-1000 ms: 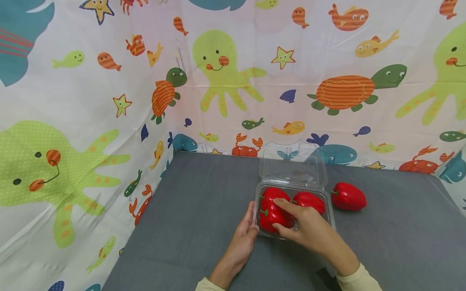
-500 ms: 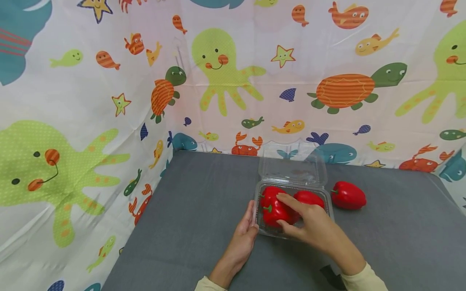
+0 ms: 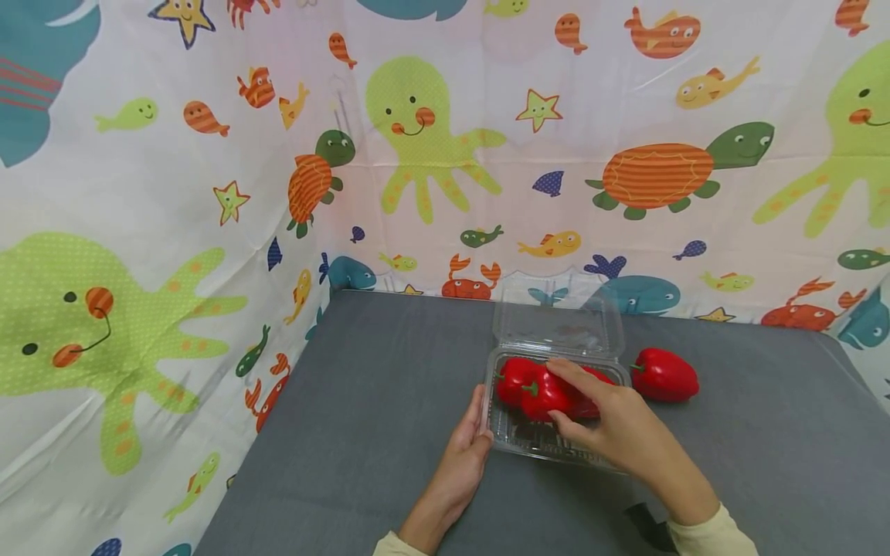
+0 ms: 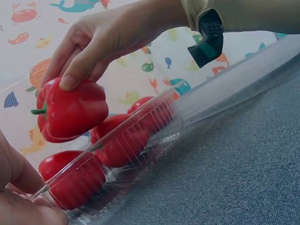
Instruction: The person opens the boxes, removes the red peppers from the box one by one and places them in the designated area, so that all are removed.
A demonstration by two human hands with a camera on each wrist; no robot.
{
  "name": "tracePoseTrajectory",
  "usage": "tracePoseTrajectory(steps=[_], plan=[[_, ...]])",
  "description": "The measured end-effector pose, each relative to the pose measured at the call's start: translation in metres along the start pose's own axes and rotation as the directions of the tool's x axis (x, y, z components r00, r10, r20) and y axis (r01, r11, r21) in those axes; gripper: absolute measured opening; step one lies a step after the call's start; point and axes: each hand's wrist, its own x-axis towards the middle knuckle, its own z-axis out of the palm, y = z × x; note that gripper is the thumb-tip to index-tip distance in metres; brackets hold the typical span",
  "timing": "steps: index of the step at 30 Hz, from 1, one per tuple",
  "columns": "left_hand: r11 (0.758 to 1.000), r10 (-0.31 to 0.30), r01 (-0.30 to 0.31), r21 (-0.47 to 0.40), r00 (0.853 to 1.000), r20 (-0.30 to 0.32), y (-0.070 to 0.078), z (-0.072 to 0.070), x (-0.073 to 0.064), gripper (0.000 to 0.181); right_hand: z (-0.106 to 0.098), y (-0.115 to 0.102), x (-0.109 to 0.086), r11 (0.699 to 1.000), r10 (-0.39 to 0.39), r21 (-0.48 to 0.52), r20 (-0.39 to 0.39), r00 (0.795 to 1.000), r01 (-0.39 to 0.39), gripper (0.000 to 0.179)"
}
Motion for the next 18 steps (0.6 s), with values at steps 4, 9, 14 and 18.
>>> tracePoseTrajectory(steps=[4, 9, 14, 18], plan=[[1.0, 0.01, -0.01, -0.017, 1.0, 0.0, -0.002, -0.001, -0.001, 0.074, -0.005, 0.006, -0.001, 1.0, -0.024, -0.012, -0.03, 0.999, 0.024, 0.084], [1.0, 0.018, -0.018, -0.016, 1.0, -0.007, -0.004, -0.001, -0.002, 0.075, -0.016, 0.015, -0.002, 1.0, -0.017, -0.026, -0.058, 0.998, 0.016, 0.084], [1.0, 0.025, -0.024, 0.003, 0.999, -0.033, -0.004, 0.003, -0.004, 0.073, -0.028, 0.022, -0.006, 0.998, 0.011, -0.059, -0.09, 0.996, -0.017, 0.086], [0.999, 0.032, -0.031, 0.008, 0.998, -0.05, -0.004, 0.005, -0.005, 0.073, -0.036, 0.028, -0.009, 0.995, 0.057, -0.074, -0.104, 0.993, -0.064, 0.088]])
